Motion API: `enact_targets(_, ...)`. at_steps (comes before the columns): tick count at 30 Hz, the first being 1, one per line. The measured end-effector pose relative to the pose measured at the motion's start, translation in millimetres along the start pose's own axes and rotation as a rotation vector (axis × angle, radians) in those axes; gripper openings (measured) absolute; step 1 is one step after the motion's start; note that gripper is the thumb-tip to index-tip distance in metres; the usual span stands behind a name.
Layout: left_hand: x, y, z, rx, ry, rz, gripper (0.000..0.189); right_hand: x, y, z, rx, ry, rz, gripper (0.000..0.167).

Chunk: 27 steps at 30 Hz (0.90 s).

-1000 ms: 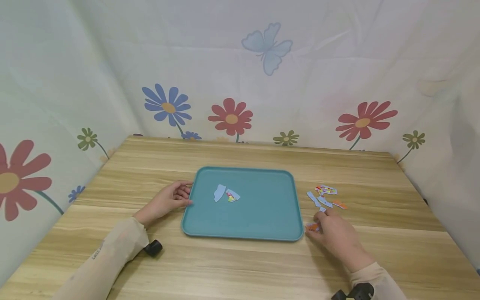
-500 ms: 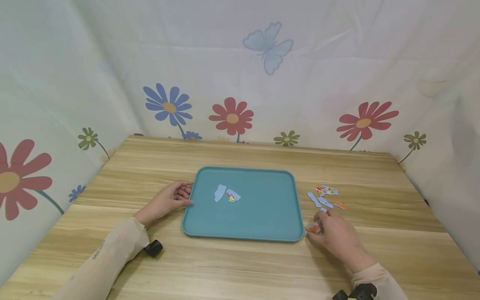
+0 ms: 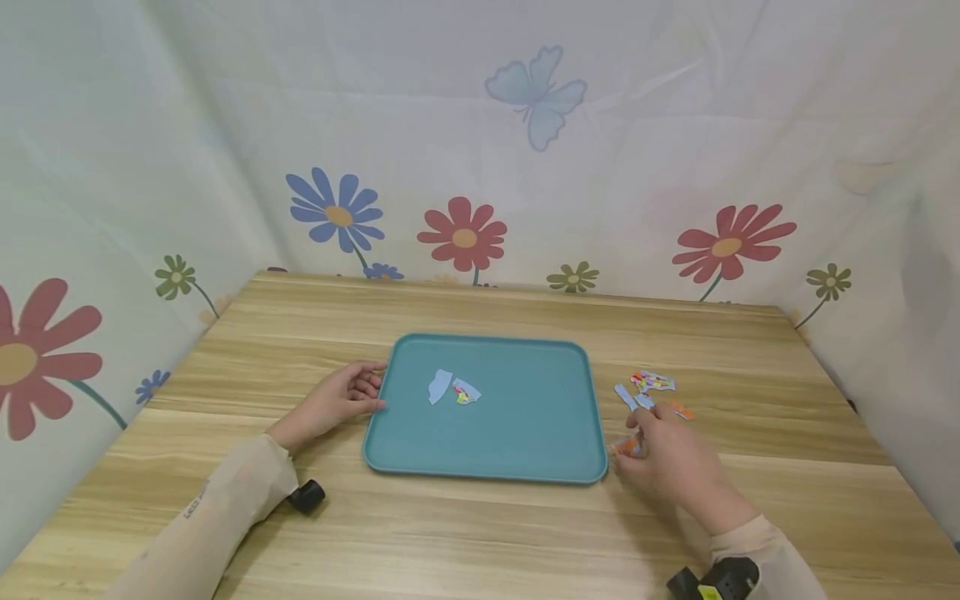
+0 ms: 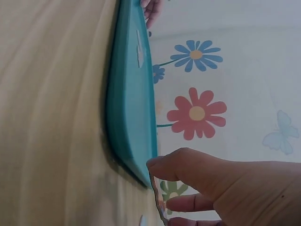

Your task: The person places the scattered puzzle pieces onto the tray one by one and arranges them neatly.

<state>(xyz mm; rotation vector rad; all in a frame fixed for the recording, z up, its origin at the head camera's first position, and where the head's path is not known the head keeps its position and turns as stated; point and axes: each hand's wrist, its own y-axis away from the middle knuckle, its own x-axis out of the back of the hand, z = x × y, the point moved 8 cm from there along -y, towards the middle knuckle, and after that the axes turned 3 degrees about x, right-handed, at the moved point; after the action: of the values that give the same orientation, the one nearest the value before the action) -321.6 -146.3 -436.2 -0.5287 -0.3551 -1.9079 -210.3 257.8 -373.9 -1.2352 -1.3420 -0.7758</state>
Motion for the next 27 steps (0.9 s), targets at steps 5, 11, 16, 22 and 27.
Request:
enact_targets(5, 1.9, -0.8, -3.8, -0.016, 0.015, 0.001, 0.062, 8.8, -8.2, -8.4, 0.037, 0.002, 0.015, 0.037)
enact_targets(11, 3.2, 0.1, -3.8, -0.011, 0.008, 0.004, 0.062, 14.0, -17.6, -17.8, 0.07, -0.01, 0.002, 0.027)
enact_targets(16, 3.9, -0.4, -4.7, -0.011, 0.009, 0.004, 0.063, 18.5, -24.4, -27.8, 0.119, -0.019, 0.02, 0.028)
enact_targets(22, 3.1, -1.4, -4.3, -0.013, -0.002, 0.001, 0.062, 17.2, -34.7, -35.7, 0.116, -0.019, -0.024, 0.027)
enact_targets(27, 2.7, -2.0, -3.2, -0.01, -0.003, -0.001, 0.063, 16.3, -45.0, -44.5, 0.133, -0.001, -0.033, 0.024)
